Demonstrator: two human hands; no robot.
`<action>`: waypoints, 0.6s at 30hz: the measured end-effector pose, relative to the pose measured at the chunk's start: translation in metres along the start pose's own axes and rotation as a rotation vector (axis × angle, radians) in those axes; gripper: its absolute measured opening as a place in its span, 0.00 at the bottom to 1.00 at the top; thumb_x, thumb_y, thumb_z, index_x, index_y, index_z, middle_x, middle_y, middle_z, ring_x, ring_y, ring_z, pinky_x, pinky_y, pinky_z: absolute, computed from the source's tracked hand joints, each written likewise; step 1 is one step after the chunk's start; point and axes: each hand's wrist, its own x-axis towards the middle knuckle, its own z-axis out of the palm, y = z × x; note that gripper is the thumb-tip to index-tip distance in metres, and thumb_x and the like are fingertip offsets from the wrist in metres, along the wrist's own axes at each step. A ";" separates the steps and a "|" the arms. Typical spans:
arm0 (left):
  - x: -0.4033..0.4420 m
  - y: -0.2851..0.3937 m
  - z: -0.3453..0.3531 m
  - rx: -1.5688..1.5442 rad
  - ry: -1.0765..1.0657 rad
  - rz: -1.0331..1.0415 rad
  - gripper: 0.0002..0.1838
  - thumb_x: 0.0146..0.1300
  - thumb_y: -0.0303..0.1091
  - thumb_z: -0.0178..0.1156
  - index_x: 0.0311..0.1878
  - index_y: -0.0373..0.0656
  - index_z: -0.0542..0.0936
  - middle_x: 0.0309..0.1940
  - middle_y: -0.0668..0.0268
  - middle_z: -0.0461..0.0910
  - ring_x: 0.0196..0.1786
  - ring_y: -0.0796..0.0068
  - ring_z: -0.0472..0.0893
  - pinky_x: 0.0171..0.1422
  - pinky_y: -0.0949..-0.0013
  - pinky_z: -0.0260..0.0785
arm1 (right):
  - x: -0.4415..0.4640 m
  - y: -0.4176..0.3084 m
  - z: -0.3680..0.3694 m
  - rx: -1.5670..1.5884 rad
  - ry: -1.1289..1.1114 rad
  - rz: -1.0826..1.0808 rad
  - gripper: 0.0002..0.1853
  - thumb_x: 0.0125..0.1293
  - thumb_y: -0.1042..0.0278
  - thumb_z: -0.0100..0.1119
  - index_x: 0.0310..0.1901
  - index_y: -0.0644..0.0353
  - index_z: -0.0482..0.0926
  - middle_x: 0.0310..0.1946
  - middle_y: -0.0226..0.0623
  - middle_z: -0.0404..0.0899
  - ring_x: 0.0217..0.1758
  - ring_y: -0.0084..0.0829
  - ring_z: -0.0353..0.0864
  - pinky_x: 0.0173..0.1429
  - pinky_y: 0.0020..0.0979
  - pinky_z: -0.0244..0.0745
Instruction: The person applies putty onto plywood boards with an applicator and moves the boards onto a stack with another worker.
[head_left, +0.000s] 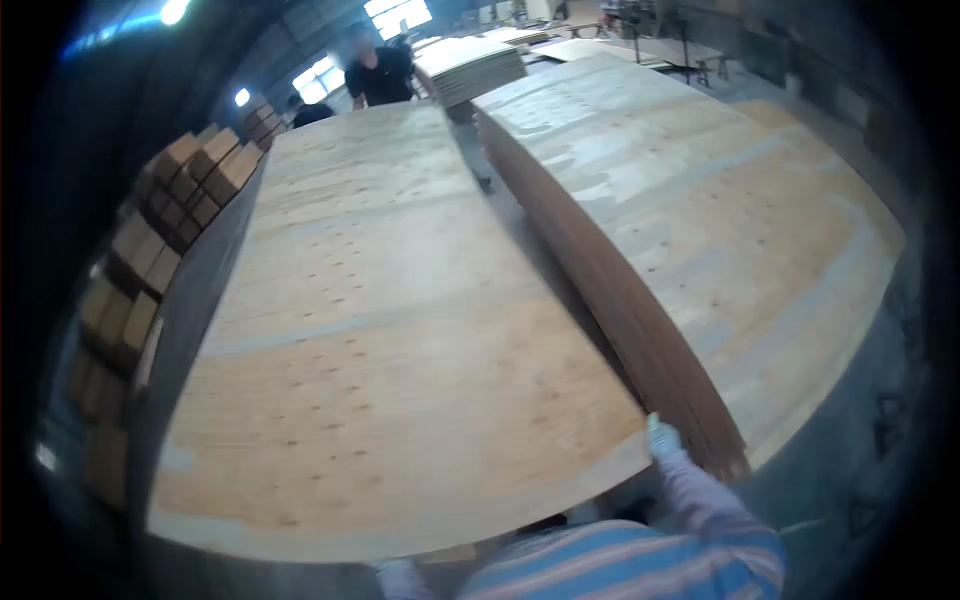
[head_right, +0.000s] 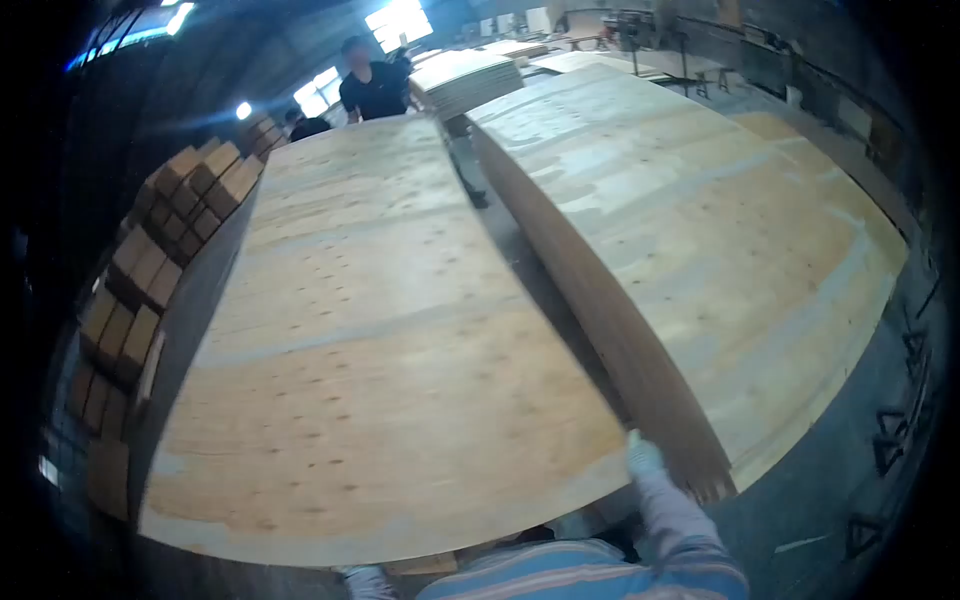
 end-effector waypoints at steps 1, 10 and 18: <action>-0.004 0.013 -0.003 0.017 -0.006 0.053 0.42 0.61 0.71 0.45 0.67 0.47 0.67 0.54 0.56 0.76 0.42 0.62 0.74 0.47 0.62 0.71 | -0.001 -0.005 0.029 0.034 -0.066 -0.011 0.21 0.72 0.67 0.36 0.62 0.68 0.63 0.34 0.61 0.82 0.37 0.56 0.85 0.40 0.53 0.79; -0.138 0.014 0.170 0.202 -0.561 0.196 0.45 0.60 0.74 0.45 0.68 0.47 0.66 0.53 0.56 0.76 0.39 0.62 0.74 0.44 0.63 0.71 | -0.027 0.030 0.094 0.769 -0.222 0.522 0.48 0.71 0.29 0.22 0.48 0.71 0.82 0.51 0.64 0.78 0.64 0.54 0.72 0.69 0.47 0.62; -0.344 -0.185 0.338 0.604 -1.337 -0.297 0.48 0.58 0.78 0.44 0.69 0.47 0.65 0.52 0.56 0.76 0.36 0.63 0.74 0.41 0.63 0.72 | -0.053 0.081 0.082 1.648 -0.265 0.593 0.50 0.66 0.22 0.22 0.42 0.63 0.85 0.29 0.41 0.84 0.33 0.37 0.82 0.45 0.35 0.77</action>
